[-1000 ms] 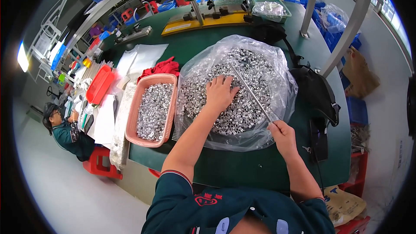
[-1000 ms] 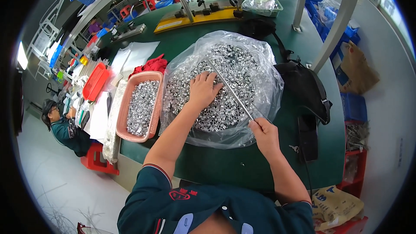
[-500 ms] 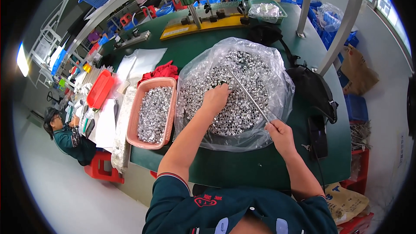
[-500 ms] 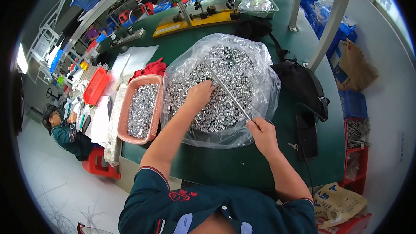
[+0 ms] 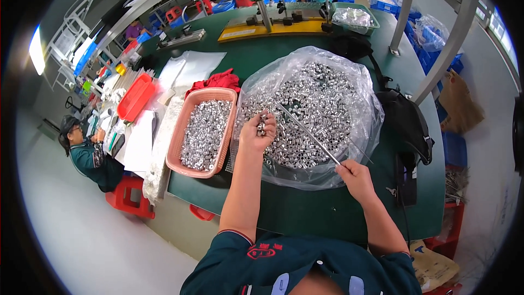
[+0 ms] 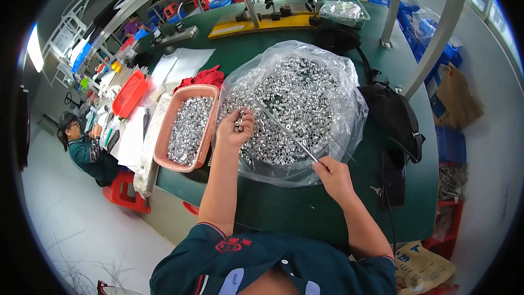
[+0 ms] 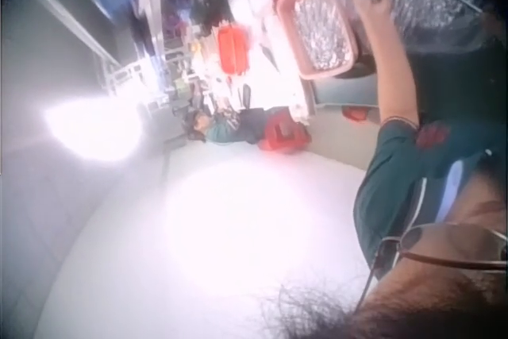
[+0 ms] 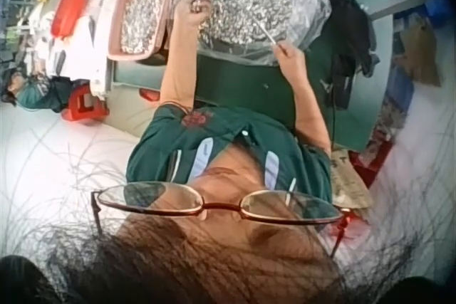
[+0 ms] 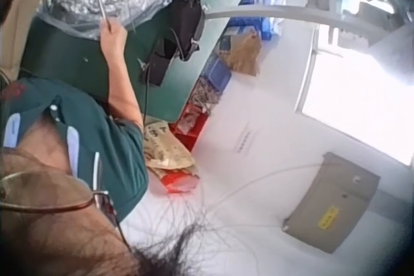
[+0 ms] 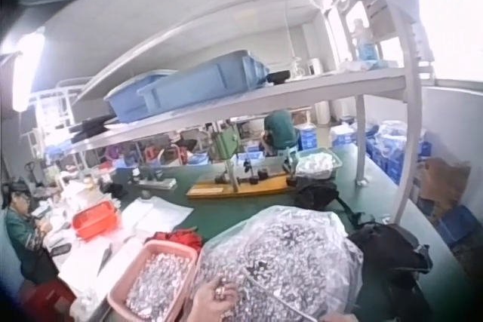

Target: The person picks up small metal parts from a plastic bag and sorts them into a pink tray using a long metal rod.

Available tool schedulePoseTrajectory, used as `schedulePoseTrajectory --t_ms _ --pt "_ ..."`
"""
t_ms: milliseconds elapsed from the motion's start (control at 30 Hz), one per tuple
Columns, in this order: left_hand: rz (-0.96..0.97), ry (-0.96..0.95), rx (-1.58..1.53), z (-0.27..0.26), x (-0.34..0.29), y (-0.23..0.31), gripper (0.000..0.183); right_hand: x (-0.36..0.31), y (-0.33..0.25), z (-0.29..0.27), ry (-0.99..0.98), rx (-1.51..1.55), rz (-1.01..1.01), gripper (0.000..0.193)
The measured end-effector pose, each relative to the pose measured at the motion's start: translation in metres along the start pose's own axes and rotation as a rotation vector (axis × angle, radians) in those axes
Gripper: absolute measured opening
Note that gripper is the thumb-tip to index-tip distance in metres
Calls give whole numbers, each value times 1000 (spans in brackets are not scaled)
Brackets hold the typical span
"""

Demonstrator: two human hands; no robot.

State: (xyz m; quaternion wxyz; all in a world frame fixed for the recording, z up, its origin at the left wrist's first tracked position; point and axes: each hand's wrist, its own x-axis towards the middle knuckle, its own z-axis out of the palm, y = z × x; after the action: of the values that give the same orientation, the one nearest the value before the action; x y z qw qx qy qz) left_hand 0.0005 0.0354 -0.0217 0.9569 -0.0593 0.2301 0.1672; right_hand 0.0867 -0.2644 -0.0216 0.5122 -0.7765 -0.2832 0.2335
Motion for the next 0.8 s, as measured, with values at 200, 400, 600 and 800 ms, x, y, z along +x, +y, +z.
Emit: schedulePoseTrajectory --t_ms 200,400,600,800 --pt "55 -266 313 -29 -5 6 20 -3 -2 1 -56 -109 -46 19" --pt "246 -211 472 -22 -12 -3 22 -6 -4 2 -75 -178 -91 18" --pt "400 -177 664 -11 -17 -16 19 -6 -1 2 -56 -162 -102 18" --pt "658 -120 747 -8 -15 -39 16 -13 -12 9 65 -267 -160 16"
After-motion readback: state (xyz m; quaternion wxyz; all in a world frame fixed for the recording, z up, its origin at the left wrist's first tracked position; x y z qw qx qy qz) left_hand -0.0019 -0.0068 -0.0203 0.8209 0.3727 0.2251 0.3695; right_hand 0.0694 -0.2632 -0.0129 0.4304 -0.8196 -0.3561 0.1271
